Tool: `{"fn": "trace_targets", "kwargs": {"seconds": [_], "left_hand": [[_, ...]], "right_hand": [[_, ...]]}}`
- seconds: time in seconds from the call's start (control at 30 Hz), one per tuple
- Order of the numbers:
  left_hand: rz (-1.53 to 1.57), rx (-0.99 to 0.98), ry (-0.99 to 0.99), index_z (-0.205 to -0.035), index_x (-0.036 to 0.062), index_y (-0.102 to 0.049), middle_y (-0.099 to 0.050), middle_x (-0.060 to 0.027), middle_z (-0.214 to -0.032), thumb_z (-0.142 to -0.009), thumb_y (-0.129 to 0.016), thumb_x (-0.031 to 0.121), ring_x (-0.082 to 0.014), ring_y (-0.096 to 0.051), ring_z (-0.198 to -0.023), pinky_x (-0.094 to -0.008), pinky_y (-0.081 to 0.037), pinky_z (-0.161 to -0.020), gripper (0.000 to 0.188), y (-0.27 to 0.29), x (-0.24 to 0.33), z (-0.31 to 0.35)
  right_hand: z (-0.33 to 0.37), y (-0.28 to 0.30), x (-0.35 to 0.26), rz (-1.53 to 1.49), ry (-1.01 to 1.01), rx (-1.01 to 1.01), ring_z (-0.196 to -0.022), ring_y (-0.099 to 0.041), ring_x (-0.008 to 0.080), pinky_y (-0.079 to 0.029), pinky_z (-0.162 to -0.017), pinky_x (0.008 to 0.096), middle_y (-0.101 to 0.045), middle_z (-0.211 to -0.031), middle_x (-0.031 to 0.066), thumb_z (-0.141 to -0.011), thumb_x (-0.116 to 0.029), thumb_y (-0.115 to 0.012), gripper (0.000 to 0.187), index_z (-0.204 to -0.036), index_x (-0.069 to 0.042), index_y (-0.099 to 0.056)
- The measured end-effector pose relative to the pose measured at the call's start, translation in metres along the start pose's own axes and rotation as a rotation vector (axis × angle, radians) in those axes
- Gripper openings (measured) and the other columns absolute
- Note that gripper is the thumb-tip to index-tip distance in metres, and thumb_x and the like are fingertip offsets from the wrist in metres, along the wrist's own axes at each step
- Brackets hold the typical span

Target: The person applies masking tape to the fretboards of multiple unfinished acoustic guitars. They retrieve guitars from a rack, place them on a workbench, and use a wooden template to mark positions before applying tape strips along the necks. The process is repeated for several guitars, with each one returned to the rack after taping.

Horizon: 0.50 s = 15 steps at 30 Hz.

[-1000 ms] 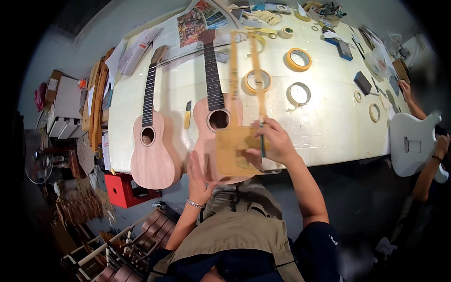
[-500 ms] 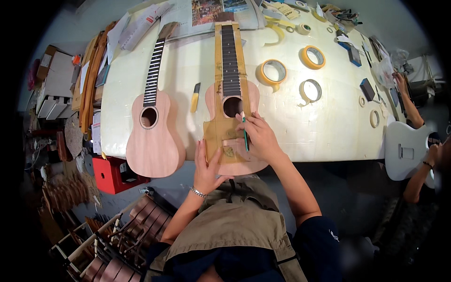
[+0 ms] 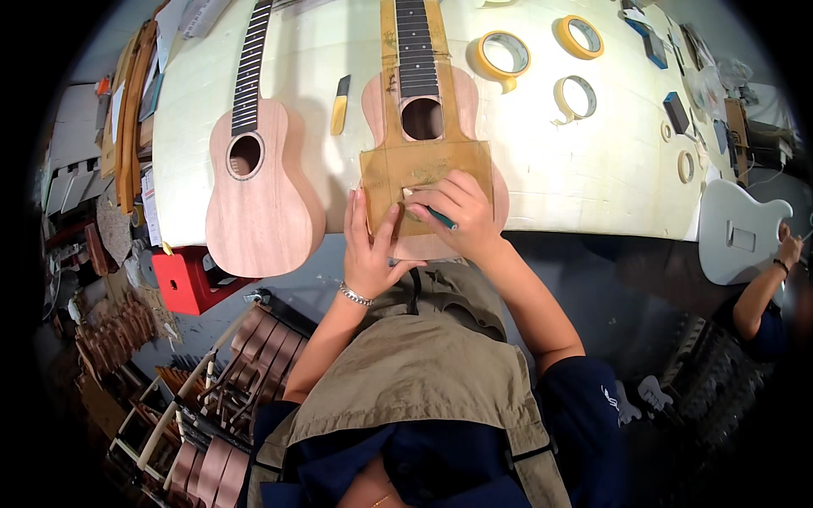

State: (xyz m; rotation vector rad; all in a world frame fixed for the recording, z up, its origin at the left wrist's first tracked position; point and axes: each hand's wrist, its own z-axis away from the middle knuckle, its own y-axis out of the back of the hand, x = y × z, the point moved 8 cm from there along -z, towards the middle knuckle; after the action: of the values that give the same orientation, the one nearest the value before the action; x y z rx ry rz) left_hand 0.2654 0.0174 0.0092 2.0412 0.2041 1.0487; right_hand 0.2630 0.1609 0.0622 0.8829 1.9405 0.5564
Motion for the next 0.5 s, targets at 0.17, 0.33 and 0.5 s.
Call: {"fn": "trace_targets", "kwargs": {"seconds": [0.17, 0.33, 0.5], "left_hand": [[0.003, 0.01, -0.015, -0.135, 0.0108, -0.041, -0.018, -0.0289, -0.143, -0.059, -0.076, 0.05, -0.0529, -0.025, -0.126, -0.0567, -0.032, -0.099, 0.092, 0.001, 0.003, -0.001], [0.002, -0.015, -0.017, -0.136, 0.0114, -0.039, -0.016, -0.0287, -0.143, -0.058, -0.077, 0.048, -0.0528, -0.025, -0.126, -0.0568, -0.032, -0.1, 0.094, -0.001, 0.003, -0.001], [-0.007, -0.001, 0.006, -0.135, 0.0094, -0.041, -0.016, -0.0299, -0.144, -0.058, -0.077, 0.05, -0.0496, -0.023, -0.129, -0.0542, -0.028, -0.103, 0.094, 0.002, -0.002, 0.004]], "right_hand": [[0.002, 0.032, 0.033, 0.412, -0.266, -0.115, -0.069, -0.055, 0.0197, -0.04, -0.064, 0.0343, -0.06, -0.066, 0.0003, -0.068, -0.015, -0.074, 0.011, -0.075, -0.01, -0.066], [0.005, -0.009, 0.041, -0.1, -0.485, -0.205, -0.08, -0.056, 0.0217, -0.042, -0.076, 0.0359, -0.063, -0.073, 0.002, -0.075, -0.015, -0.069, 0.009, -0.082, -0.009, -0.07], [0.016, 0.041, 0.065, 0.015, -0.49, 0.249, -0.077, -0.057, 0.0224, -0.04, -0.078, 0.0319, -0.063, -0.08, 0.0057, -0.082, -0.001, -0.057, 0.007, -0.083, -0.006, -0.062]]}}
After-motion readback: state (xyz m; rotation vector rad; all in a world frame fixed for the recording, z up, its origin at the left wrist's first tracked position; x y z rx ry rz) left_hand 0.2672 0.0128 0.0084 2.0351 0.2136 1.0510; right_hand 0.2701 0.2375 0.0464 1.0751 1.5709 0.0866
